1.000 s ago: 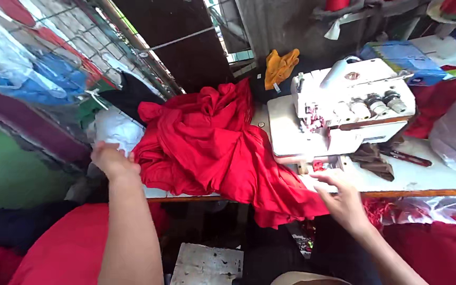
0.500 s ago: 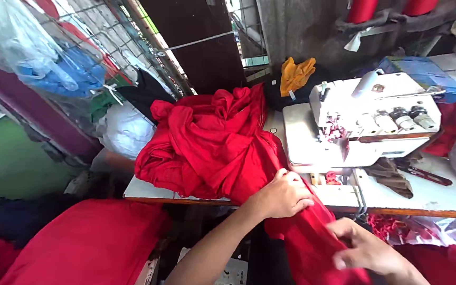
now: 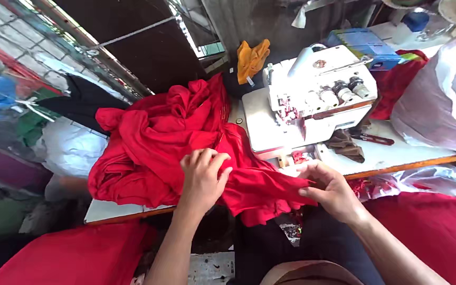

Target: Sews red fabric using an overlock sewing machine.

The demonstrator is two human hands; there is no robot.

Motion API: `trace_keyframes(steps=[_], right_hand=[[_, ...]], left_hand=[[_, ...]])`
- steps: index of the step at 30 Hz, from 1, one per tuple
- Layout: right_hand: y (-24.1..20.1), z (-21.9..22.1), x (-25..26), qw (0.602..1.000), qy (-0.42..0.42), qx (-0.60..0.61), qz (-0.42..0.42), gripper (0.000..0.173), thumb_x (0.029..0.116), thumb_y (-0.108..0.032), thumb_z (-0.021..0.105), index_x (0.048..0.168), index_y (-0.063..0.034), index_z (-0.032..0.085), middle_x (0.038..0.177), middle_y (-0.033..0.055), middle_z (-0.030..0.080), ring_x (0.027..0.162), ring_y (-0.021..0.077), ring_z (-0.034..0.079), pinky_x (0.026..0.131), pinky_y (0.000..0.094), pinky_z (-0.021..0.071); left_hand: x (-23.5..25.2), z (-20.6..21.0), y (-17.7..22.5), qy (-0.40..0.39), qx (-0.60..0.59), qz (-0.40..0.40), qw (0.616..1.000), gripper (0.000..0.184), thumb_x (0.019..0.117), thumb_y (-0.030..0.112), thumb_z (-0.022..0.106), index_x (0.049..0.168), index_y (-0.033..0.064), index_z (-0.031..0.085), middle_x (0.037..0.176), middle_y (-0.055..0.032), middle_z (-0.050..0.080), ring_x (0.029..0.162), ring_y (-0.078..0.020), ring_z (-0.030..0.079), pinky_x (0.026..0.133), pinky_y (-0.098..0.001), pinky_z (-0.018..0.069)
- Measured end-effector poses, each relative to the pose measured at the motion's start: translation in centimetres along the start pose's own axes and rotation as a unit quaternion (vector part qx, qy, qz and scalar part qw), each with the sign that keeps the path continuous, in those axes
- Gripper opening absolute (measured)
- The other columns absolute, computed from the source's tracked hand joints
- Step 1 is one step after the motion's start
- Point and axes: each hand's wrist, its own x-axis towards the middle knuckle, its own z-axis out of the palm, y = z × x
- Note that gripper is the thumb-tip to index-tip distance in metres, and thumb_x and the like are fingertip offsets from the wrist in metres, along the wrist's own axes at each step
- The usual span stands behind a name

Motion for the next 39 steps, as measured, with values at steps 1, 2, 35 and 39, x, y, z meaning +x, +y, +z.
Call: trace_keyframes(steps=[1, 2, 35, 39], right_hand=[[-0.5, 0.7, 0.4, 1.0, 0.016, 0.018, 0.013, 0.047, 0.0844, 0.004, 0.07, 0.129, -0.0008, 0.056, 0.101, 0.0038, 0.074, 0.089, 0.012, 0.072, 0.08, 0.0282, 0.0615], [-1.0, 1.2, 0.8, 0.998, 0.034, 0.043, 0.032, 0.054, 0.0841, 0.007, 0.068, 0.135, 0.0005, 0.051, 0.1, 0.0054, 0.074, 0.088, 0.013, 0.073, 0.08, 0.0287, 0.062], [1.8, -0.3, 5.8, 0.962, 0.226, -0.153, -0.015, 0.011, 0.0865, -0.008, 0.073, 0.097, -0.0058, 0.07, 0.086, -0.0006, 0.072, 0.071, 0.0024, 0.067, 0.065, 0.0179, 0.0576], [1.9, -0.4, 7.1, 0.957, 0.243, -0.155, -0.01, 0.013, 0.0871, -0.016, 0.075, 0.096, -0.0066, 0.071, 0.084, -0.0013, 0.07, 0.067, 0.0002, 0.063, 0.062, 0.0166, 0.0543]], left_hand=[[-0.1, -0.1, 1.5, 0.031, -0.04, -0.012, 0.999, 0.024, 0.0958, 0.03, 0.063, 0.106, 0.0123, 0.076, 0.103, -0.009, 0.071, 0.105, -0.0304, 0.064, 0.092, -0.0561, 0.0457], [-0.2, -0.3, 3.4, 0.055, -0.098, -0.019, 0.993, 0.023, 0.0975, 0.028, 0.062, 0.104, 0.0118, 0.075, 0.101, -0.0048, 0.072, 0.099, -0.019, 0.066, 0.089, -0.0413, 0.0526], [14.4, 8.3, 7.5, -0.104, -0.025, -0.144, 0.984, 0.026, 0.1004, 0.02, 0.06, 0.111, -0.0014, 0.07, 0.106, -0.0201, 0.068, 0.103, -0.0373, 0.067, 0.09, -0.0576, 0.0519], [15.9, 8.5, 7.2, -0.13, 0.007, -0.143, 0.981, 0.026, 0.0998, 0.017, 0.06, 0.113, -0.0043, 0.068, 0.12, -0.0227, 0.065, 0.117, -0.041, 0.06, 0.092, -0.06, 0.0497]])
